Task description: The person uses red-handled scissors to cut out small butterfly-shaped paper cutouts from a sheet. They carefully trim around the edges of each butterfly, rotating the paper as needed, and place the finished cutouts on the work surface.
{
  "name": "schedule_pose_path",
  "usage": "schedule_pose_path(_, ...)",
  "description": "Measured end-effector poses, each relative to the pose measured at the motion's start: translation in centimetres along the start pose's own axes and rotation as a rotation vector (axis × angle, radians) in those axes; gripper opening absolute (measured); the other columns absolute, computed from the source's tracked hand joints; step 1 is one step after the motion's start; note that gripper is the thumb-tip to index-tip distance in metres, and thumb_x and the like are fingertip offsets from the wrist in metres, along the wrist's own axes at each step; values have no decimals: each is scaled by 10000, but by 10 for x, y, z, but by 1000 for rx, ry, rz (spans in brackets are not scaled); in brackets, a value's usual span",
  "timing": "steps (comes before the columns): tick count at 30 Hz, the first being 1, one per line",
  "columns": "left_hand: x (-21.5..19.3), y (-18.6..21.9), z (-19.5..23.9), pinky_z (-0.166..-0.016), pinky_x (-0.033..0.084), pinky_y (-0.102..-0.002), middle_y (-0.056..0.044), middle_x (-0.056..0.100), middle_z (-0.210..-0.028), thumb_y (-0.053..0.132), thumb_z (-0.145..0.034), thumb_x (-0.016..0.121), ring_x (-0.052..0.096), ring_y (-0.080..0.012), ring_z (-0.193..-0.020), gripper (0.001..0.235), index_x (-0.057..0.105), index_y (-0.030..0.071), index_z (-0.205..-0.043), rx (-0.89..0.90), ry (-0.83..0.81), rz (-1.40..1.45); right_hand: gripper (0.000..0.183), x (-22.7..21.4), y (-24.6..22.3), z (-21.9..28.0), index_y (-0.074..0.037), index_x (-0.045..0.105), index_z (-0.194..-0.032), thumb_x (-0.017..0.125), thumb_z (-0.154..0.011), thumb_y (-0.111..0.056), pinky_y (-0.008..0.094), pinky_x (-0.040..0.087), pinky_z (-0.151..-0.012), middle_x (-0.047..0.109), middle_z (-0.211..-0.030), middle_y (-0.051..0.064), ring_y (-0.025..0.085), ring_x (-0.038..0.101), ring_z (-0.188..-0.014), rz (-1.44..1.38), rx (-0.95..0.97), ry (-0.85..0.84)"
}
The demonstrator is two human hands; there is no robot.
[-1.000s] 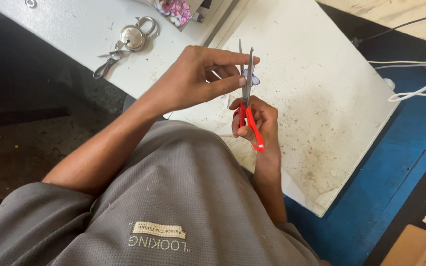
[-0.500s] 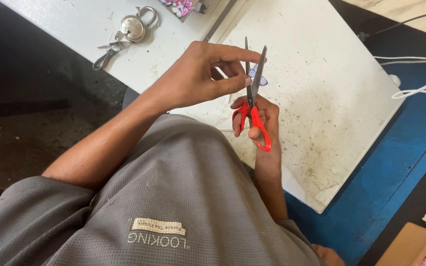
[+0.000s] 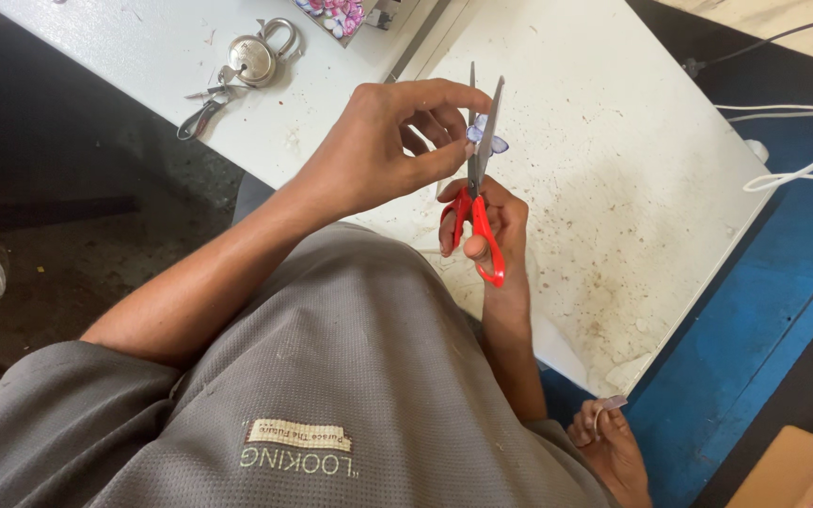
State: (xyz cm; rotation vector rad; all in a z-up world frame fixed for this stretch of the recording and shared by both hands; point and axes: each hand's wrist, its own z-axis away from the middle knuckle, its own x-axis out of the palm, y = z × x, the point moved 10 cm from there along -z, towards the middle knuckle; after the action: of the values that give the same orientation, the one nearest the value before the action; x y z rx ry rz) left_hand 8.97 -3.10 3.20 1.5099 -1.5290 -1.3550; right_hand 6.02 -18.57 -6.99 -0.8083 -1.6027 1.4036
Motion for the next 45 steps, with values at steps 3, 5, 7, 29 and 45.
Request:
schedule_pose_path(3,5,-1,-1,-789,671,-277,-62,778,-942,56,-944,722,799,-127,-842,352,672,50,-1292,-40,-13,13,1041,2,-2,-1,108,604,-1129,825,-657,-793,288,526,-544,637,-918,95,176,648,-620,-38,-33,12)
schedule_pose_path(5,7,-5,1,-753,670,-279,-55,776,-928,64,-927,726,793,-125,-820,353,666,57,-1274,-107,-14,47,1042,3,-3,0,104,605,-1126,811,-662,-806,289,524,-546,640,-957,99,181,650,-620,-33,-40,18)
schedule_pose_path(7,8,-7,1,-737,670,-284,-52,775,-918,70,-914,732,788,-125,-814,353,662,62,-1261,-139,-15,58,1042,3,-3,0,104,609,-1125,800,-669,-814,291,521,-547,641,-955,99,185,648,-618,-24,-42,20)
schedule_pose_path(29,2,-6,3,-730,669,-267,-60,768,-901,86,-913,723,775,-119,-810,312,630,48,-1208,-193,58,108,1014,1,1,-9,105,627,-1071,807,-664,-806,281,494,-511,631,-850,84,184,632,-563,-29,-48,-6)
schedule_pose_path(45,-13,-16,19,-729,646,-275,-52,746,-926,73,-924,721,776,-117,-814,282,610,58,-1183,-205,149,168,932,18,-7,-16,99,620,-1089,846,-705,-719,262,479,-496,633,-902,79,156,621,-571,-15,-11,-87)
